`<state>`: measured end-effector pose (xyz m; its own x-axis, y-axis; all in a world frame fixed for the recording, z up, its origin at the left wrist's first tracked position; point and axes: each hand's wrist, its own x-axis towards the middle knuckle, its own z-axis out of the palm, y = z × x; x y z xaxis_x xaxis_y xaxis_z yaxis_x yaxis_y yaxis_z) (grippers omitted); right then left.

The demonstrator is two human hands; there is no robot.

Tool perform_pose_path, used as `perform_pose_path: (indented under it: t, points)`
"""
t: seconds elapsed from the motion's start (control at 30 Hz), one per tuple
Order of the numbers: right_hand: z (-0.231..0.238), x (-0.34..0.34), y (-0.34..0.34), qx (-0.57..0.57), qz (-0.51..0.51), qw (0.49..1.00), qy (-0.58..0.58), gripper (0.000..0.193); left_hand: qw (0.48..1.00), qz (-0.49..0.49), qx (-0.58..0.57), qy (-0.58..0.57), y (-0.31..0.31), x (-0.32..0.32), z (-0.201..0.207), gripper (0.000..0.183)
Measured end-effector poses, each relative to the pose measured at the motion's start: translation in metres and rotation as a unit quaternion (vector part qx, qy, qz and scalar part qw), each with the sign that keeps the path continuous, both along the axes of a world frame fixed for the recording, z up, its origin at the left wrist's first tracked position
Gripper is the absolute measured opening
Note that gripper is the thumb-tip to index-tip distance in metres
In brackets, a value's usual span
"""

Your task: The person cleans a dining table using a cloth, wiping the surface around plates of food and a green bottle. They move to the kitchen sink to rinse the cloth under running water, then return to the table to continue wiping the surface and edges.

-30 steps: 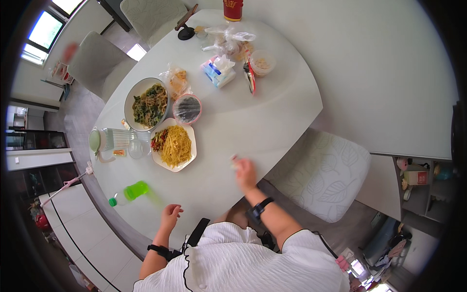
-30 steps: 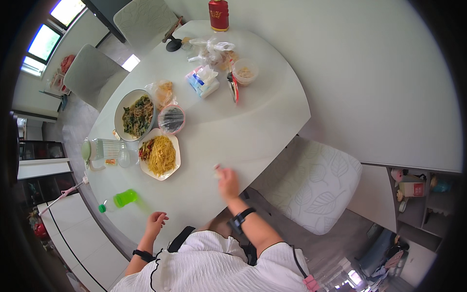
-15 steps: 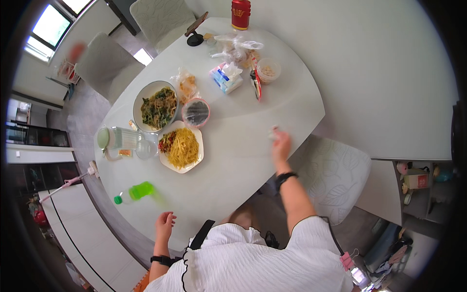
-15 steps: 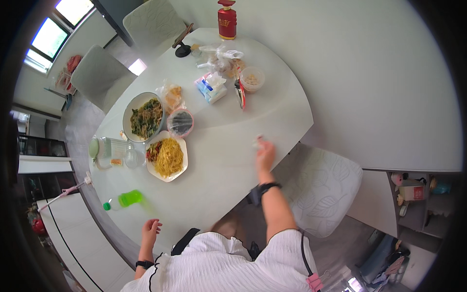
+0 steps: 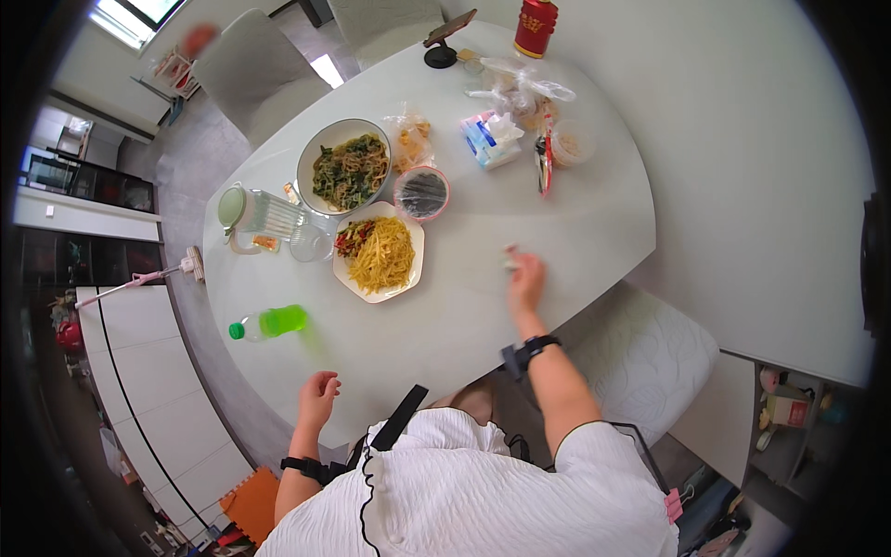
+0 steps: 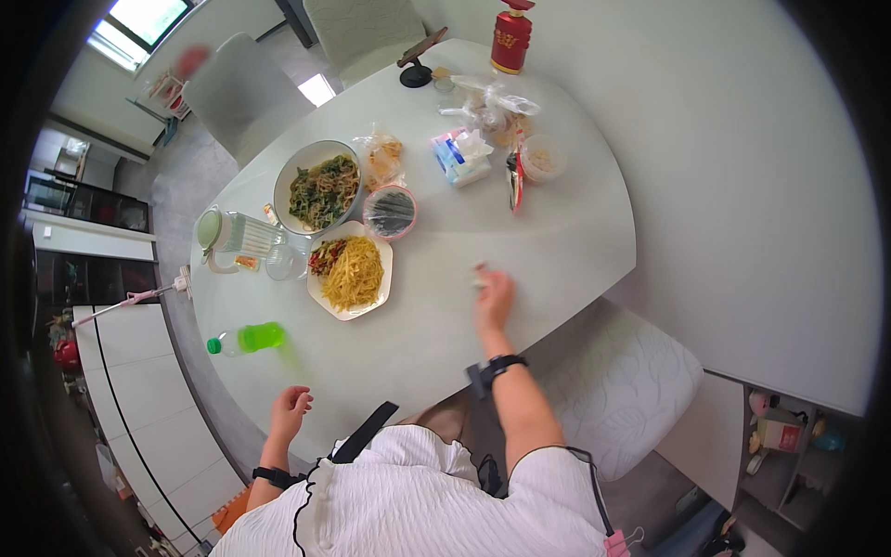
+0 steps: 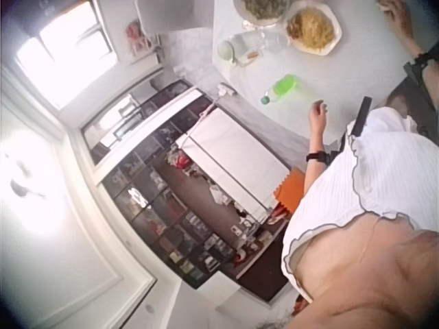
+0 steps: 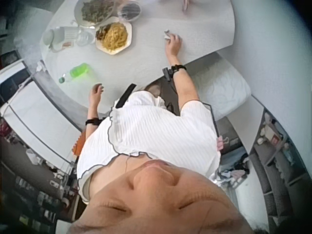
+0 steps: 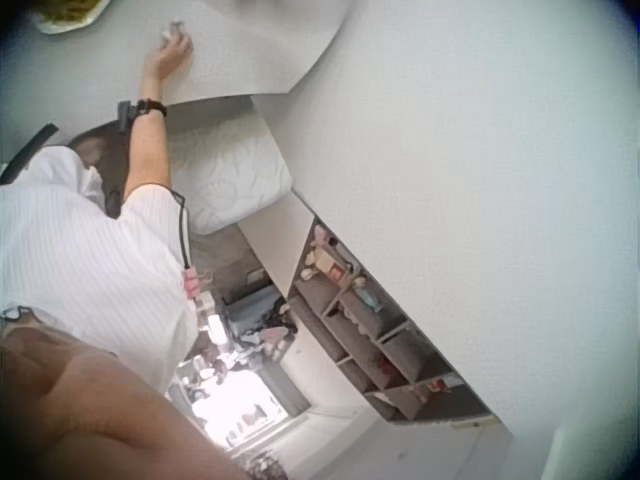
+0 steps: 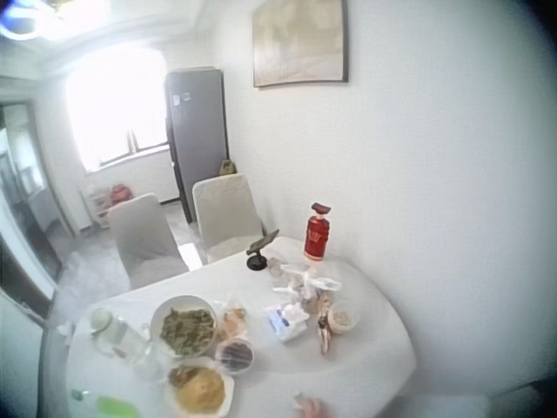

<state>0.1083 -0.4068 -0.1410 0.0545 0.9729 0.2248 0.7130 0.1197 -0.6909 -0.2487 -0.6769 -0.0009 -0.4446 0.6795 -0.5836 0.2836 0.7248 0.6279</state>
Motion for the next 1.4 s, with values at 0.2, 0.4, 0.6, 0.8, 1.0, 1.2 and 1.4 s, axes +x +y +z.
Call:
perform_pose_path:
  t: [0.2,0.4,0.6,0.8,1.0,1.2,1.4]
  points:
    - [0.007,-0.097,-0.096,-0.081,0.314,0.943,0.078,0.034,0.998,-0.033,0.054,0.012,-0.004,0.012,0.006,0.016]
    - [0.022,-0.038,-0.033,-0.041,0.207,0.974,0.082,0.034,0.997,0.029,0.047,0.062,-0.049,-0.012,0.002,0.016]
    - [0.003,-0.009,-0.056,-0.050,0.037,0.995,-0.073,0.043,0.997,-0.004,0.013,0.075,-0.059,-0.016,0.013,0.016]
    - [0.009,-0.103,-0.145,-0.115,0.121,0.986,0.015,0.036,0.993,-0.032,0.099,0.062,-0.056,-0.037,-0.001,0.017]
    - [0.011,-0.078,-0.125,-0.065,0.030,0.996,-0.048,0.031,0.991,0.001,0.097,0.093,-0.113,-0.076,-0.003,0.016]
    - [0.008,-0.145,-0.166,-0.088,0.000,0.989,-0.115,0.027,0.988,0.022,0.122,0.087,-0.160,-0.100,-0.016,0.015]
    - [0.008,-0.168,-0.178,-0.079,-0.014,0.989,-0.128,0.022,0.983,0.038,0.144,0.105,-0.203,-0.126,-0.019,0.015]
